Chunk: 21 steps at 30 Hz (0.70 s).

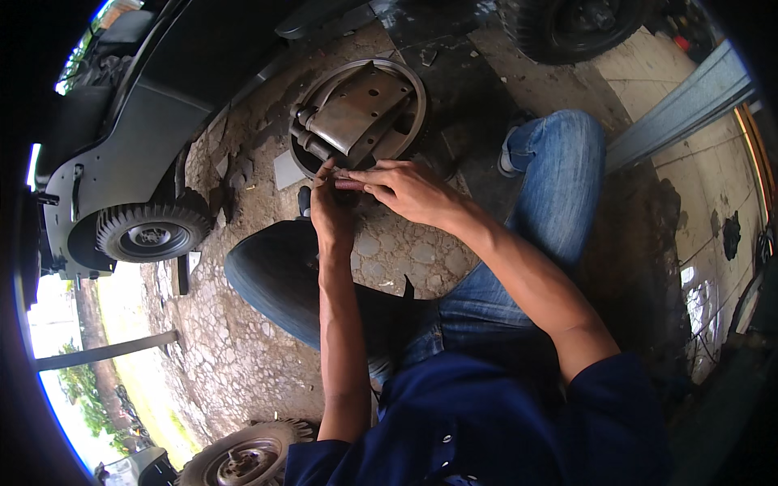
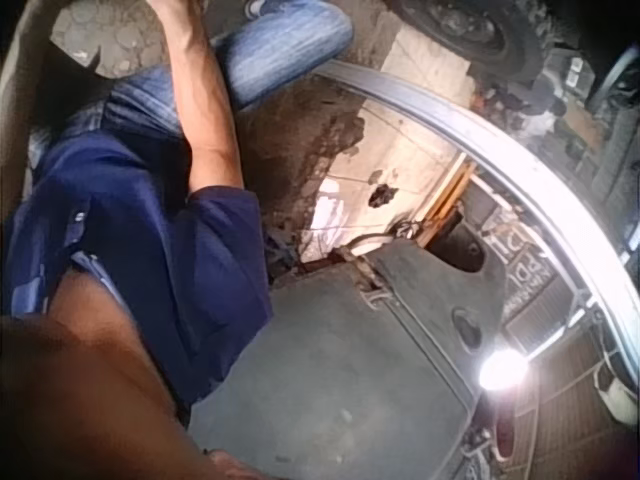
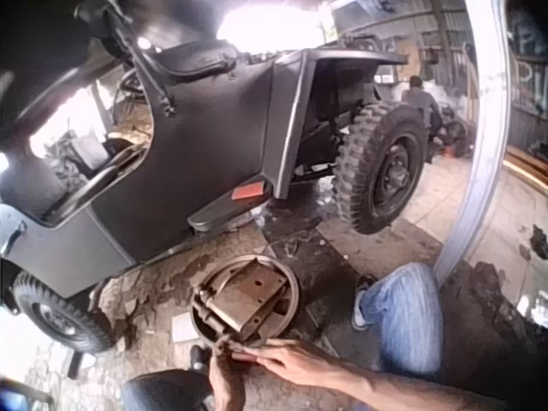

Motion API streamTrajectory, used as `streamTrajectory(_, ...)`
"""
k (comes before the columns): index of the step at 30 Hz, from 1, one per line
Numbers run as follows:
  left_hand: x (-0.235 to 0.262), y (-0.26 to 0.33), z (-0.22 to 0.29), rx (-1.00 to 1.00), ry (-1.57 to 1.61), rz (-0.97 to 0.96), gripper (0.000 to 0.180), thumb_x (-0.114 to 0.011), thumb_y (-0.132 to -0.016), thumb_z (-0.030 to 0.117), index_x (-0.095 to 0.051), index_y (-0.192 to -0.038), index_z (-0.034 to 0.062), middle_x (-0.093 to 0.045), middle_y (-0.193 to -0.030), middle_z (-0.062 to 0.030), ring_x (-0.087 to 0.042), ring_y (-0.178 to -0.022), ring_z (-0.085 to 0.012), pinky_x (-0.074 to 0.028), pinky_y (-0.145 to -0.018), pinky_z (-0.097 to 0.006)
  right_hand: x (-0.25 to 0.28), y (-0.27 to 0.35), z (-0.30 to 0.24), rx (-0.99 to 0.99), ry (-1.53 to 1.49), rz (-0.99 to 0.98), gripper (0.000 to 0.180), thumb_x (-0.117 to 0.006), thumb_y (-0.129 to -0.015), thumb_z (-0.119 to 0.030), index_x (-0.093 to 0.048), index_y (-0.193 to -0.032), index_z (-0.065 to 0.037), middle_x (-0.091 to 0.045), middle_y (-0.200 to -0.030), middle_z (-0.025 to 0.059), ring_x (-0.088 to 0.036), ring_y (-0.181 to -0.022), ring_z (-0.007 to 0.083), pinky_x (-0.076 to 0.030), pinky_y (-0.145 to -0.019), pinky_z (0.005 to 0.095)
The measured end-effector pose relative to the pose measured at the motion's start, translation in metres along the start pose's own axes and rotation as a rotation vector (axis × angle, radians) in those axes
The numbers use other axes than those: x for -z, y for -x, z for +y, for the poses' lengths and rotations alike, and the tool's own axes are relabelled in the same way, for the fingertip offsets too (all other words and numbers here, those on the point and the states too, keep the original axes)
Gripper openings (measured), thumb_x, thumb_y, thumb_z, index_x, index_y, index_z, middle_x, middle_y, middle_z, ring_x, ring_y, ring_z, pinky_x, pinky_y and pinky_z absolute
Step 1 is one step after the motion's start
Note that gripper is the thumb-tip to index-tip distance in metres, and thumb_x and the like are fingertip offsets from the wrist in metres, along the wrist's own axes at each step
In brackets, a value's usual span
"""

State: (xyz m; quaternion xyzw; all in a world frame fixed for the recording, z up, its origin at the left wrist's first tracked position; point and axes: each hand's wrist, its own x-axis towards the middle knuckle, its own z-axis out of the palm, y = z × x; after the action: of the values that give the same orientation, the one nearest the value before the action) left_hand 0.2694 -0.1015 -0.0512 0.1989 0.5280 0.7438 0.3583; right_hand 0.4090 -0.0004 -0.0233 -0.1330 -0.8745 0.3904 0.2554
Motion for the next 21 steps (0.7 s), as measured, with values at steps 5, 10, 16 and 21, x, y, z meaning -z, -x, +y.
streamTrajectory(5, 0.002, 0.001, -0.004, -0.119, -0.191, -0.037, 0.052, -0.031, -0.102, 0.047, -0.038, -0.133, 0.0057, -0.058, -0.092, -0.0018, -0.057, -0.073, -0.0113, -0.042, -0.063, -0.023, 0.004, 0.003, -0.003, -0.016, -0.008, -0.089, 0.035, -0.06, -0.089, -0.012, -0.064, -0.123, -0.019, -0.064, -0.092, 0.0114, -0.065, -0.085, 0.029, -0.052, -0.078, 0.0399)
streamTrajectory(10, -0.007, 0.005, -0.004, -0.182, -0.298, -0.028, 0.061, -0.026, -0.1, 0.055, -0.041, -0.131, 0.0041, -0.055, -0.088, -0.0023, -0.056, -0.073, -0.0111, -0.042, -0.063, -0.023, 0.004, 0.005, 0.0, -0.025, 0.046, -0.132, 0.032, -0.062, -0.086, -0.011, -0.067, -0.118, -0.017, -0.065, -0.091, 0.012, -0.065, -0.086, 0.0277, -0.052, -0.079, 0.0392)
streamTrajectory(16, -0.012, 0.007, -0.005, -0.219, -0.368, -0.087, 0.062, -0.024, -0.102, 0.051, -0.041, -0.137, 0.0027, -0.053, -0.089, -0.0052, -0.051, -0.078, -0.013, -0.045, -0.071, -0.026, 0.006, 0.006, -0.002, -0.018, 0.121, -0.132, 0.03, -0.063, -0.084, -0.01, -0.07, -0.113, -0.017, -0.064, -0.084, 0.0119, -0.065, -0.082, 0.0272, -0.053, -0.077, 0.0398)
streamTrajectory(21, -0.011, 0.009, -0.003, -0.174, -0.388, -0.098, 0.063, -0.024, -0.103, 0.05, -0.04, -0.142, 0.0036, -0.054, -0.09, -0.0054, -0.052, -0.082, -0.0132, -0.045, -0.074, -0.027, 0.001, 0.007, -0.003, -0.025, 0.07, -0.147, 0.029, -0.062, -0.084, -0.008, -0.068, -0.112, -0.01, -0.067, -0.092, 0.0143, -0.067, -0.086, 0.0292, -0.054, -0.076, 0.0395)
